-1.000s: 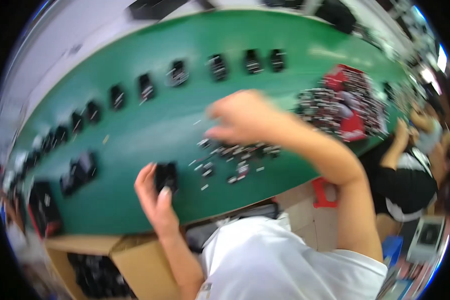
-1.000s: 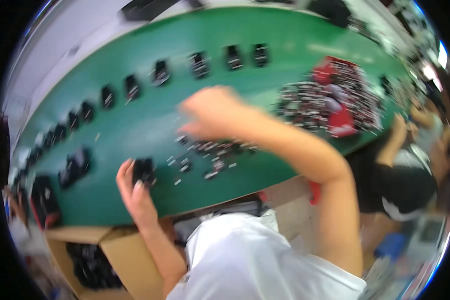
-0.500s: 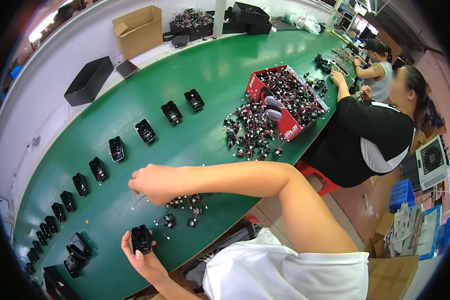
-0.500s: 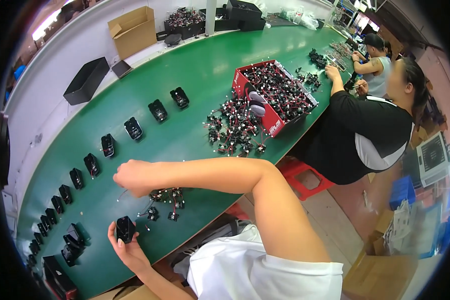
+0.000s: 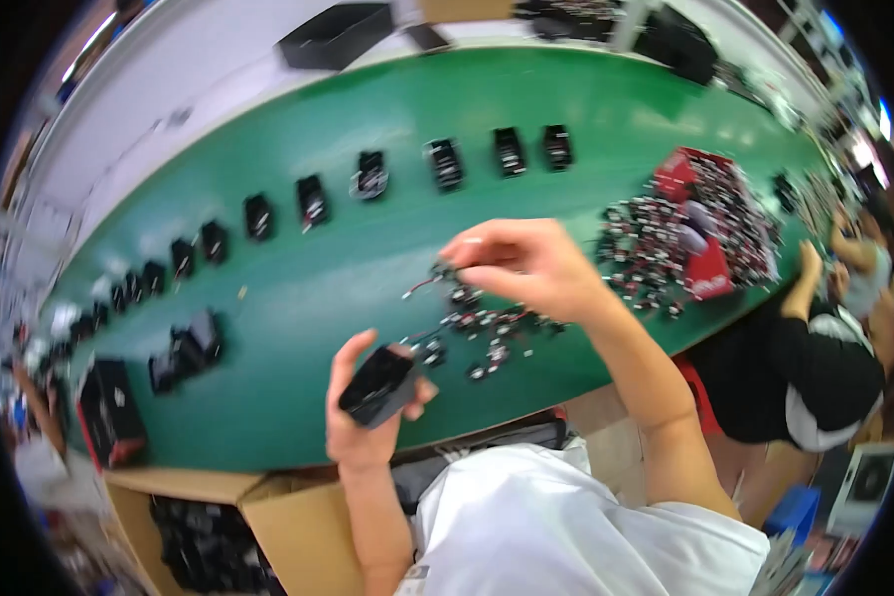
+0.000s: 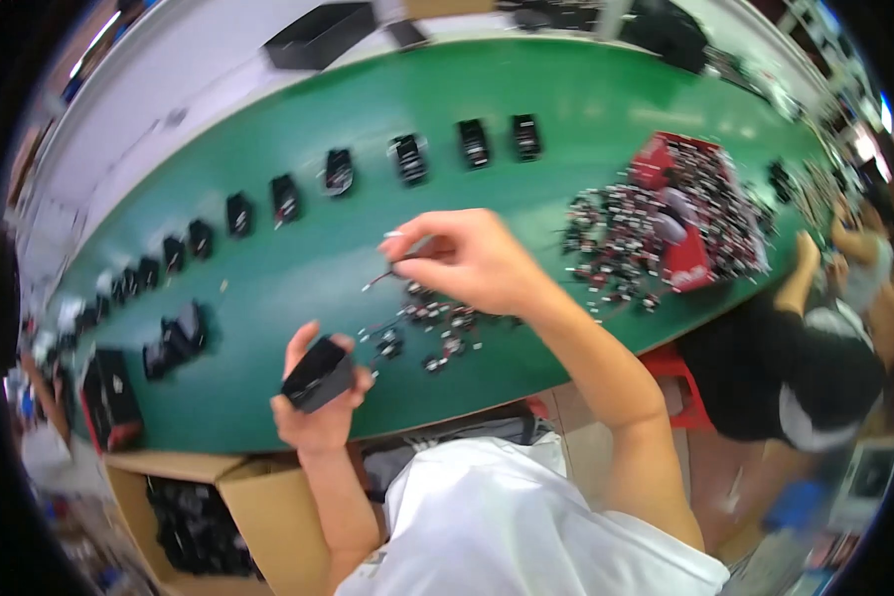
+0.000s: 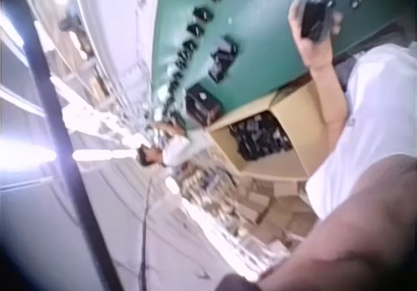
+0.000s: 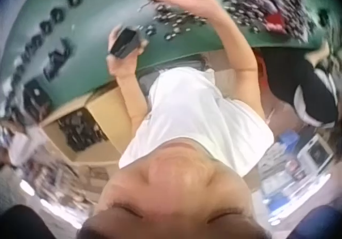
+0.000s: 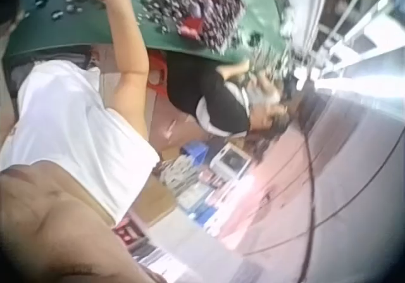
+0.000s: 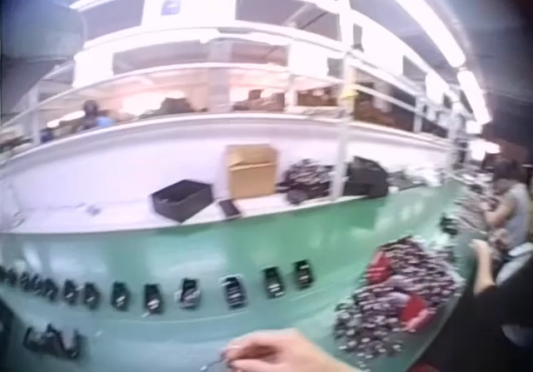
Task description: The person assembles small electronic components into plastic housings by hand, connecting wires to the components and enclosing them within the housings.
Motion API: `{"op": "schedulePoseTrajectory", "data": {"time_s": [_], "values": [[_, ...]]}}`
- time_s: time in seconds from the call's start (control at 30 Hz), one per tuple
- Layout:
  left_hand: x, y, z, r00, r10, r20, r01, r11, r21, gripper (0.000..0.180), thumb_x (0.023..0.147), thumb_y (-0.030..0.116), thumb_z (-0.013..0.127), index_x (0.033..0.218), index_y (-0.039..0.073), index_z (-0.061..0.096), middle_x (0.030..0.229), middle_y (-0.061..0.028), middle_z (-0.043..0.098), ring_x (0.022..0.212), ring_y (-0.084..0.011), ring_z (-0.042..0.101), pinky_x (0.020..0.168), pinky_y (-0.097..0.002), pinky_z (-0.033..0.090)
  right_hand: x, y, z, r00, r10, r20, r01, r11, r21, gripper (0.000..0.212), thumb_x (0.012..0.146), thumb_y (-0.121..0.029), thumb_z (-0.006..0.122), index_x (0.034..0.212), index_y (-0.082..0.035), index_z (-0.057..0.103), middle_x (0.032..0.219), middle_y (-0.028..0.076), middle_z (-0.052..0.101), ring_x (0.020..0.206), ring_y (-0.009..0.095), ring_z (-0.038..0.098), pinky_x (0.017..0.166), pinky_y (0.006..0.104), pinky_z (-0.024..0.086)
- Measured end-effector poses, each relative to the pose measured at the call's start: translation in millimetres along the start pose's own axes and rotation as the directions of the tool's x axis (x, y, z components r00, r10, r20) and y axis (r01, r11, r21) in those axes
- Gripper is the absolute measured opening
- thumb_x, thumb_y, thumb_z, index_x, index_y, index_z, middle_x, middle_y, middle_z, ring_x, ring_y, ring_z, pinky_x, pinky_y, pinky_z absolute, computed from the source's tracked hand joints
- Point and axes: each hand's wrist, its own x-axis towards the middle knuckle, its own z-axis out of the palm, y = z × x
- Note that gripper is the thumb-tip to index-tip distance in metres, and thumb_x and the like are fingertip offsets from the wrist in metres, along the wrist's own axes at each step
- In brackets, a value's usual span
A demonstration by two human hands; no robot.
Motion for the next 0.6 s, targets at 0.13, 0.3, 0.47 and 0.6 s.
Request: {"op": "schedulePoseTrajectory", "data": {"time_s": [0.13, 0.3, 0.47, 0.6], "values": [[3, -11, 6, 0.998, 0.043, 0.045, -0.051, 0.976, 0.211, 0.089, 0.074, 0.013, 0.082, 0.144, -0.008, 0.031, 0.138, -0.0177, 0.048, 0.12, -0.0317, 0.056, 0.097, -0.0381, 0.05, -24, -9, 17, 0.999, 0.026, -0.042, -0.019, 0.987, 0.159, 0.015, 0.084, 0.006, 0.068, 0.099, 0.005, 0.063, 0.109, 0.018, 0.067, 0.097, 0.017, 0.066, 0.085, 0.0295, 0.054], [5, -10, 14, 0.995, 0.06, 0.077, -0.085, 0.923, 0.375, 0.092, 0.067, 0.002, 0.084, 0.143, -0.008, 0.032, 0.141, -0.0171, 0.045, 0.127, -0.0253, 0.05, 0.105, -0.0394, 0.043, -43, -12, 44, 0.989, -0.046, -0.138, 0.055, 0.997, 0.062, 0.011, 0.079, 0.009, 0.07, 0.088, 0.004, 0.066, 0.102, 0.018, 0.069, 0.093, 0.016, 0.065, 0.081, 0.0286, 0.055], [6, -12, 18, 0.976, 0.172, 0.13, -0.212, 0.873, 0.439, 0.089, 0.066, 0.0, 0.083, 0.141, -0.004, 0.036, 0.14, -0.0187, 0.045, 0.126, -0.0261, 0.051, 0.106, -0.0411, 0.043, -41, -7, 46, 0.933, -0.36, -0.009, 0.346, 0.902, -0.258, 0.016, 0.069, 0.006, 0.076, 0.082, 0.002, 0.067, 0.089, 0.014, 0.07, 0.087, 0.025, 0.066, 0.079, 0.0343, 0.053], [6, -11, 15, 0.969, 0.192, 0.154, -0.244, 0.832, 0.499, 0.092, 0.066, 0.001, 0.084, 0.143, -0.003, 0.035, 0.141, -0.0183, 0.045, 0.127, -0.0263, 0.05, 0.106, -0.0406, 0.042, -44, -11, 57, 0.928, -0.372, 0.001, 0.351, 0.875, -0.333, 0.015, 0.069, 0.005, 0.077, 0.081, 0.001, 0.068, 0.09, 0.013, 0.07, 0.088, 0.025, 0.066, 0.08, 0.0349, 0.052]]}}
